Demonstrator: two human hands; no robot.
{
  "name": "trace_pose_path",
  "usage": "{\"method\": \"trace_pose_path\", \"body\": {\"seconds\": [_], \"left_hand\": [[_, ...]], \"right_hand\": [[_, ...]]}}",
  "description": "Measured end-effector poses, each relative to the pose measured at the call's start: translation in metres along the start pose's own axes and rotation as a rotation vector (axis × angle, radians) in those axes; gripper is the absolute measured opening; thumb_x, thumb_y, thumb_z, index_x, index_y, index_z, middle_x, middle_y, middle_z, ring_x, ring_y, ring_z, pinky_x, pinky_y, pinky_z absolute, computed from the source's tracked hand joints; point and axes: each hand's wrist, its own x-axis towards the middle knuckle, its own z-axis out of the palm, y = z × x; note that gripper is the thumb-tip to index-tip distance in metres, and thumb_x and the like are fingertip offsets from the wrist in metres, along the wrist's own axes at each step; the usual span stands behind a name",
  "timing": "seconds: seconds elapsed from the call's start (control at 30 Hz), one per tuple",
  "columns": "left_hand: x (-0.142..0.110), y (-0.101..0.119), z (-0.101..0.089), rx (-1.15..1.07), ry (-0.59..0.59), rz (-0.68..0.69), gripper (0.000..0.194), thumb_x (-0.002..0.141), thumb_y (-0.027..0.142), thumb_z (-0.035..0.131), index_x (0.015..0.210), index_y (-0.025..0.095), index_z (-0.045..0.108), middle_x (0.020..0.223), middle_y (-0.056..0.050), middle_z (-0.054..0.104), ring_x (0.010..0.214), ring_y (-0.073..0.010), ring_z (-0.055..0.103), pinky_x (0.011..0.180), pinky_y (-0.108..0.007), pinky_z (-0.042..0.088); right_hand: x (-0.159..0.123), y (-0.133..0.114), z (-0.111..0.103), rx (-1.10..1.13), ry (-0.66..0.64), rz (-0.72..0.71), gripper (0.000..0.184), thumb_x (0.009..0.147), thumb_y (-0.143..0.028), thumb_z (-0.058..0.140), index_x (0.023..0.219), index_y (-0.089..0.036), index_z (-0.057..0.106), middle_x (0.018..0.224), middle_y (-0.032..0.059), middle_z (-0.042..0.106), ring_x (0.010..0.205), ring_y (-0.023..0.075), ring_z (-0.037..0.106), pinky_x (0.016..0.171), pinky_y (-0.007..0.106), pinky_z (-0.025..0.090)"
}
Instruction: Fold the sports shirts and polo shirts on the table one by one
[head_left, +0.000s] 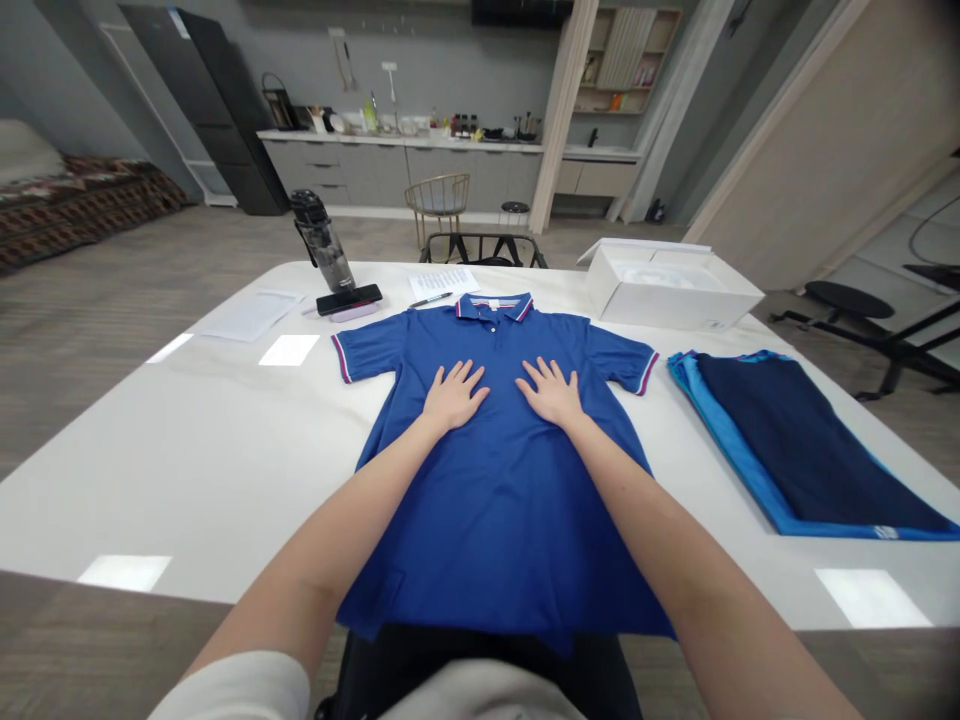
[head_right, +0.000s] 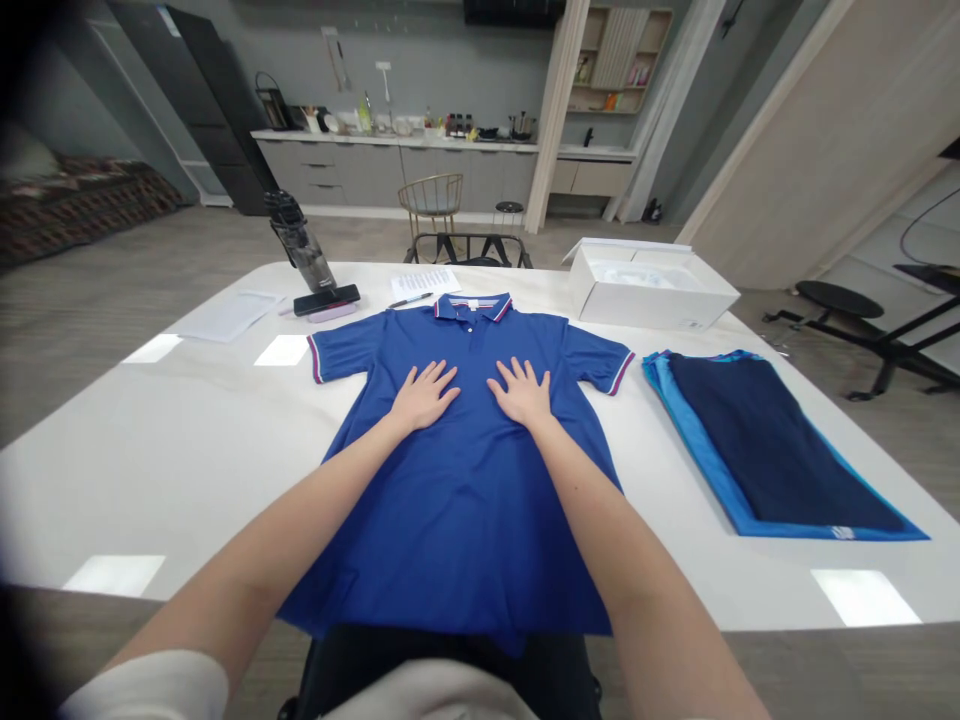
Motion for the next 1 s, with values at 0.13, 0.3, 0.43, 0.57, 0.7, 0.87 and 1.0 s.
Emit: {"method": "trace_pose_path", "body": {"seconds": [0.13,0.3,0.43,0.57,0.7,0.87,1.0], "left_hand": [[-0.03,-0.036,-0.018,0.025,0.038,-0.07,0.062,0.105,0.054,0.025,0.156,0.024,0.043,0.165,-0.007,0.036,0.154,-0.0261,0.03,0.126,-0.053,0.02],[-0.061,-0.024,-0.027,0.068,0.193,-0.018,0.056,0.106,0.04,0.028,0.155,0.019,0.045,0.162,-0.009,0.04,0.15,-0.0232,0.037,0.127,-0.048,0.021],[-0.089,0.017,-0.013,0.05,0.116,0.009,0.06,0.105,0.052,0.028,0.155,0.025,0.045,0.165,-0.008,0.037,0.153,-0.0273,0.031,0.126,-0.056,0.021],[-0.116,0.031,-0.009,0.039,0.058,0.038,0.065,0.103,0.061,0.028,0.161,0.032,0.031,0.17,-0.004,0.025,0.157,-0.0284,0.02,0.126,-0.06,0.015],[-0.142,0.032,-0.019,0.052,0.025,0.08,0.066,0.102,0.062,0.029,0.162,0.035,0.028,0.171,-0.003,0.021,0.158,-0.0286,0.015,0.127,-0.061,0.01],[-0.181,0.04,-0.023,0.044,-0.041,0.097,0.065,0.102,0.064,0.03,0.161,0.038,0.028,0.171,-0.001,0.019,0.158,-0.0289,0.015,0.126,-0.063,0.008],[-0.204,0.043,-0.022,0.056,-0.066,0.042,0.065,0.101,0.067,0.028,0.16,0.04,0.03,0.17,-0.002,0.021,0.158,-0.0309,0.017,0.122,-0.071,0.008]], "right_hand": [[-0.018,0.058,-0.013,0.043,0.037,0.054,0.069,0.104,-0.063,0.02,0.16,-0.026,0.039,0.168,0.0066,0.029,0.155,0.03,0.022,0.125,0.055,0.016],[-0.052,0.051,-0.019,0.056,0.115,-0.016,0.066,0.106,-0.055,0.02,0.157,-0.02,0.043,0.167,0.0092,0.03,0.156,0.0271,0.022,0.124,0.052,0.022],[-0.089,-0.001,-0.008,-0.006,0.042,-0.11,0.067,0.102,-0.067,0.024,0.16,-0.035,0.034,0.17,0.0026,0.023,0.156,0.031,0.018,0.12,0.07,0.013],[-0.118,-0.015,-0.006,-0.056,-0.019,-0.105,0.071,0.1,-0.072,0.02,0.163,-0.039,0.024,0.171,0.0019,0.018,0.157,0.0319,0.014,0.119,0.072,0.01],[-0.138,0.009,-0.012,-0.076,-0.024,-0.012,0.075,0.1,-0.072,0.019,0.165,-0.035,0.019,0.172,0.0041,0.017,0.157,0.0333,0.012,0.12,0.071,0.011],[-0.17,0.036,-0.015,-0.088,-0.017,-0.007,0.074,0.101,-0.07,0.02,0.164,-0.032,0.023,0.171,0.0047,0.021,0.157,0.0323,0.015,0.122,0.066,0.011],[-0.19,0.041,-0.019,-0.043,0.016,-0.075,0.07,0.103,-0.066,0.024,0.163,-0.032,0.027,0.17,0.0039,0.022,0.157,0.03,0.014,0.123,0.064,0.011]]}}
